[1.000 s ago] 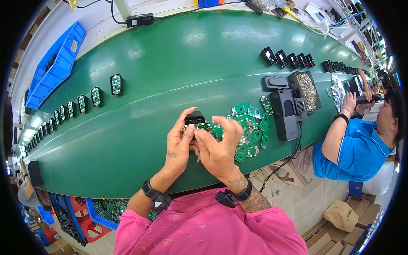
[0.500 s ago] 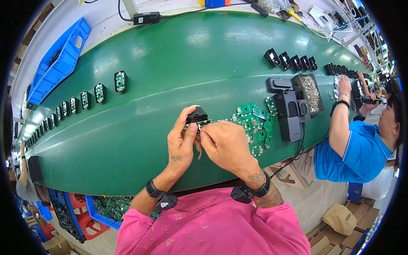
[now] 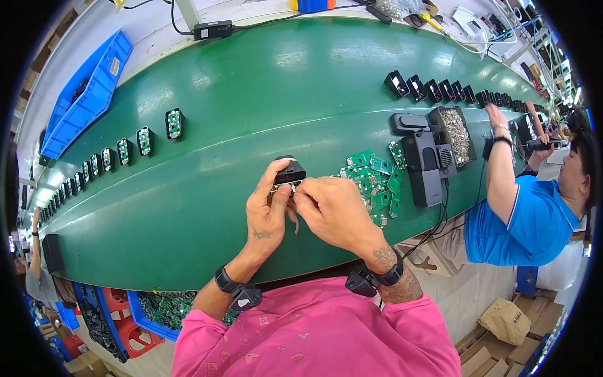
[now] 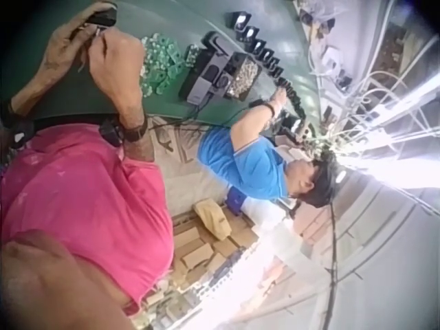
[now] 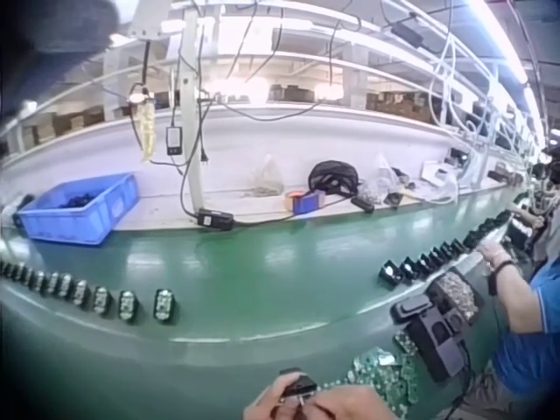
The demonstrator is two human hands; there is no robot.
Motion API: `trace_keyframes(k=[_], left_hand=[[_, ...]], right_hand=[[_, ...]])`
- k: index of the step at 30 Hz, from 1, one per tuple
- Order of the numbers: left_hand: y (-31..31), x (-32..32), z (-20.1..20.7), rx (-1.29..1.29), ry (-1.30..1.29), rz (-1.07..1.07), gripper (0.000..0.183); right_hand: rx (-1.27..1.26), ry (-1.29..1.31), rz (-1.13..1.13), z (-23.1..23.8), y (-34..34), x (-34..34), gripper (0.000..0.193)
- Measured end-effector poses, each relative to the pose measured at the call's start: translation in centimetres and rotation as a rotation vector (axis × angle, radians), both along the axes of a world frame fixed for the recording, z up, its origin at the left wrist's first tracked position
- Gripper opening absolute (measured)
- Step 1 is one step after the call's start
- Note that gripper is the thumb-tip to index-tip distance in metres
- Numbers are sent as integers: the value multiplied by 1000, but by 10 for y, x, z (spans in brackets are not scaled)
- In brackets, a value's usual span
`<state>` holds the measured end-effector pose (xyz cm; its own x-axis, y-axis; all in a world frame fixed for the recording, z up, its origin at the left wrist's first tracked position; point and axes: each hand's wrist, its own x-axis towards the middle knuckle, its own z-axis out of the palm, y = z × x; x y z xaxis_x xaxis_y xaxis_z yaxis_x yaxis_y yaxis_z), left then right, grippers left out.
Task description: The person picks up a black plastic housing and a circuit board, fits the board into the housing by hand, and places the assembled unit onto the conveyor belt. This process is repeated multiple times while occasionally moving other circuit boards aside.
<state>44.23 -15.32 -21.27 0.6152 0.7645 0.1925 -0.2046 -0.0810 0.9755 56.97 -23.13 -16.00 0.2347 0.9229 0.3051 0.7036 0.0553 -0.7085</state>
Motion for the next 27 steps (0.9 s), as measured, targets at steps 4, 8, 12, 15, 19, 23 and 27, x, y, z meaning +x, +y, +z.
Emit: trace_keyframes(k=[4, 8, 12, 15, 19, 23, 27], left_hand=[[1, 1, 0, 17, 15, -6, 37], [2, 2, -2, 97, 43, 12, 37], [-2, 4, 5, 141, 48, 71, 32], [-4, 6, 7, 31, 9, 54, 34], [-1, 6, 17, -234, -36, -78, 44], [2, 6, 18, -186, -32, -170, 50], [9, 6, 20, -213, -22, -254, 57]], right_hand=[[-52, 40, -5, 5, 0, 2, 13], [-125, 101, -42, 7, 2, 0, 14], [-200, 203, -55, 14, 2, -4, 16], [-131, 213, -100, 8, 1, -5, 15], [-56, 195, -102, 4, -3, 3, 14], [-94, 184, -106, 10, -5, 9, 14], [-103, 174, -126, 10, -6, 13, 12]])
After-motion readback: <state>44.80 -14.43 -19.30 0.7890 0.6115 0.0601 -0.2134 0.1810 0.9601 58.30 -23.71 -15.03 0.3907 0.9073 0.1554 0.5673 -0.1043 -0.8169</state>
